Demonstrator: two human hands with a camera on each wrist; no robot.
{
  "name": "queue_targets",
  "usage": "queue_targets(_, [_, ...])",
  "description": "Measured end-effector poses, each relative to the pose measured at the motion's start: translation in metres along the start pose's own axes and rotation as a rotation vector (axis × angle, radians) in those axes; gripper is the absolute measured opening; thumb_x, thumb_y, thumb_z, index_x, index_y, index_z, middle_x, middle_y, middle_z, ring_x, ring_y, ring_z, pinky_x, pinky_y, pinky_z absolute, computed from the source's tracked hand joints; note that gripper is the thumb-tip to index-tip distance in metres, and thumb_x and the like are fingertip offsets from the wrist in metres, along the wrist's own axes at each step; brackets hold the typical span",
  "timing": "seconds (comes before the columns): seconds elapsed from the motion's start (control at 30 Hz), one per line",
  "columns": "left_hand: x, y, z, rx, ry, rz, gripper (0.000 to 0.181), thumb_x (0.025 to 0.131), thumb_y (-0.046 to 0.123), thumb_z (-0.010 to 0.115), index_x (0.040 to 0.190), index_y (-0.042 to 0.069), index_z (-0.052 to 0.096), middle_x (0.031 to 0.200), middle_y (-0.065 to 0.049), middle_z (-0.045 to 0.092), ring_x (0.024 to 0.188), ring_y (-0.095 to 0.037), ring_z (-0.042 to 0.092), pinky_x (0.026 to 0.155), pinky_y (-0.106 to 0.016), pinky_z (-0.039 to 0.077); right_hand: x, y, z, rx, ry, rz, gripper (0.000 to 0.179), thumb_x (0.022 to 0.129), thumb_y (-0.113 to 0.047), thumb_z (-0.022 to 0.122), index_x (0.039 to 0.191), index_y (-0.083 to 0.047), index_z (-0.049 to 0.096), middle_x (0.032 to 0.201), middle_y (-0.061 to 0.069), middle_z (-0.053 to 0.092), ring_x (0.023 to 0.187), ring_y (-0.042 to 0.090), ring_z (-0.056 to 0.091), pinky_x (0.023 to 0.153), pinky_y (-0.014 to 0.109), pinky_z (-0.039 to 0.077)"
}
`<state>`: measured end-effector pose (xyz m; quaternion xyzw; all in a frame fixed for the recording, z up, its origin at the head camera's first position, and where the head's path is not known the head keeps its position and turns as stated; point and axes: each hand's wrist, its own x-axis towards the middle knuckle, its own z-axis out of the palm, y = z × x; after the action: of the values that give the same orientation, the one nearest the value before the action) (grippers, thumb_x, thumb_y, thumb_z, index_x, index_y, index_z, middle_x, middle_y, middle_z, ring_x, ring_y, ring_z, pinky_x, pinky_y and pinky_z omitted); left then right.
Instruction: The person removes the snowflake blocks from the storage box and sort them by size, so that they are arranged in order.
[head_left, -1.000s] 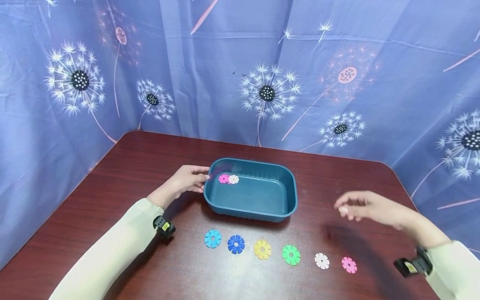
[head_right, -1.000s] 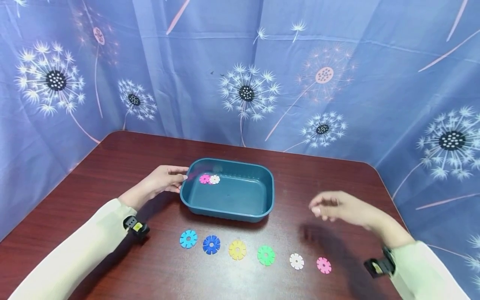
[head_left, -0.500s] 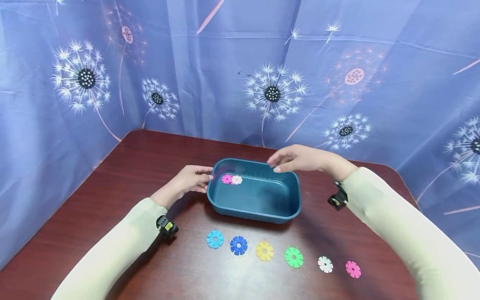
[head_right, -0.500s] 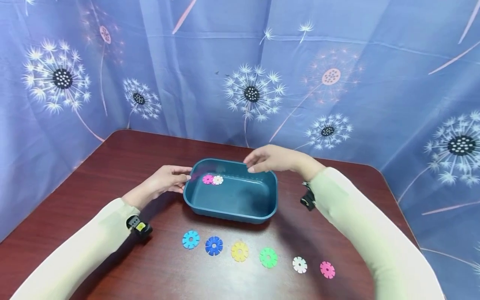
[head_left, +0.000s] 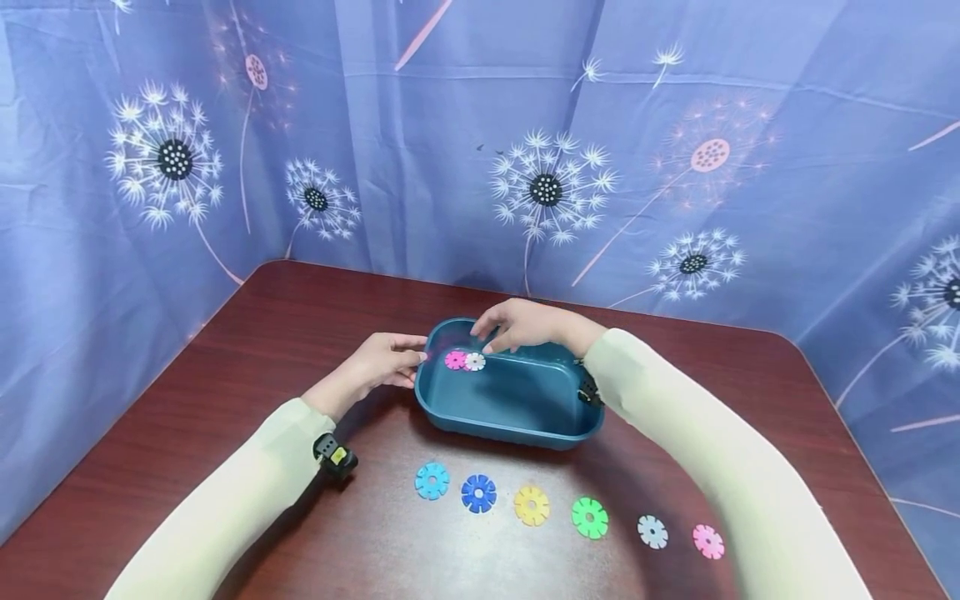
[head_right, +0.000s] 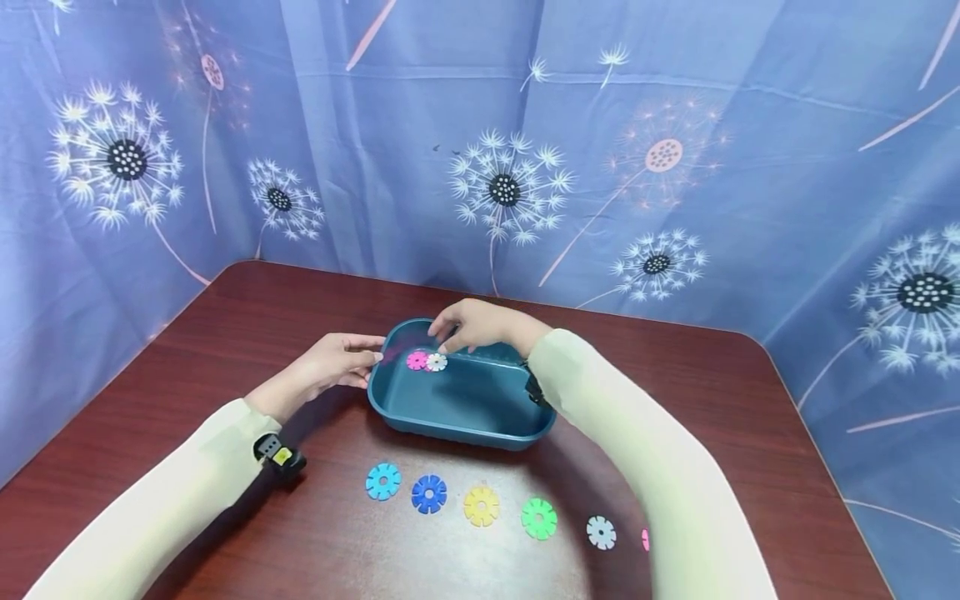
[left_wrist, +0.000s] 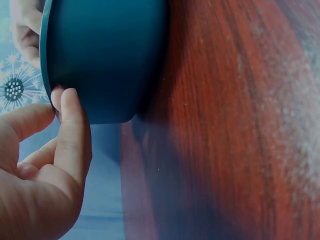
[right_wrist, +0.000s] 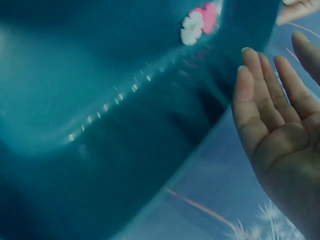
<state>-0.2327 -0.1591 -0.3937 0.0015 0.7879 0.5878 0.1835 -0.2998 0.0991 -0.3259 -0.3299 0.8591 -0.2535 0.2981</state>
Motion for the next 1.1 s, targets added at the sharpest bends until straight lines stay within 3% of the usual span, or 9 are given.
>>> queue_targets(0.27, [0.001, -0.001, -0.001, 0.005, 0.001, 0.006, 0.051, 0.101, 0.01, 0.061, 0.148, -0.005, 0.049, 0.08, -0.005, 0.067, 0.064, -0.006, 0.063, 0.065, -0.019, 0.062, 0.028, 0.006, 0.027, -0.074, 0.059, 0.005, 0.04, 0.097, -0.014, 0.068, 0.135, -0.001, 0.064, 0.098, 0.012, 0.071, 0.079, 0.021, 0.067, 0.069, 0.029, 0.061])
queue_targets(0.57, [0.0, -0.001, -0.001, 0.005, 0.002, 0.003, 0.051, 0.101, 0.01, 0.061, 0.149, -0.004, 0.049, 0.082, -0.005, 0.068, 0.064, -0.005, 0.064, 0.064, -0.019, 0.062, 0.046, 0.01, 0.047, -0.11, 0.067, 0.058, 0.044, 0.099, -0.013, 0.066, 0.141, -0.001, 0.059, 0.087, 0.009, 0.071, 0.059, 0.011, 0.058, 0.056, 0.019, 0.052])
queue_targets(0.8, [-0.001, -0.001, 0.0, 0.003, -0.001, -0.002, 0.051, 0.101, 0.01, 0.06, 0.149, -0.004, 0.049, 0.079, -0.003, 0.067, 0.063, -0.004, 0.063, 0.064, -0.018, 0.061, 0.051, 0.008, 0.054, -0.098, 0.103, 0.105, 0.037, 0.097, -0.014, 0.07, 0.131, -0.003, 0.065, 0.083, 0.005, 0.066, 0.057, 0.009, 0.054, 0.052, 0.018, 0.047])
queue_targets(1.1, [-0.003, 0.001, 0.0, -0.007, -0.004, 0.002, 0.051, 0.101, 0.009, 0.059, 0.148, -0.005, 0.049, 0.074, -0.001, 0.066, 0.062, -0.004, 0.063, 0.063, -0.018, 0.061, 0.055, 0.006, 0.057, -0.121, 0.09, 0.042, 0.014, 0.092, -0.014, 0.077, 0.095, -0.006, 0.066, 0.079, 0.001, 0.058, 0.065, 0.011, 0.053, 0.06, 0.02, 0.046])
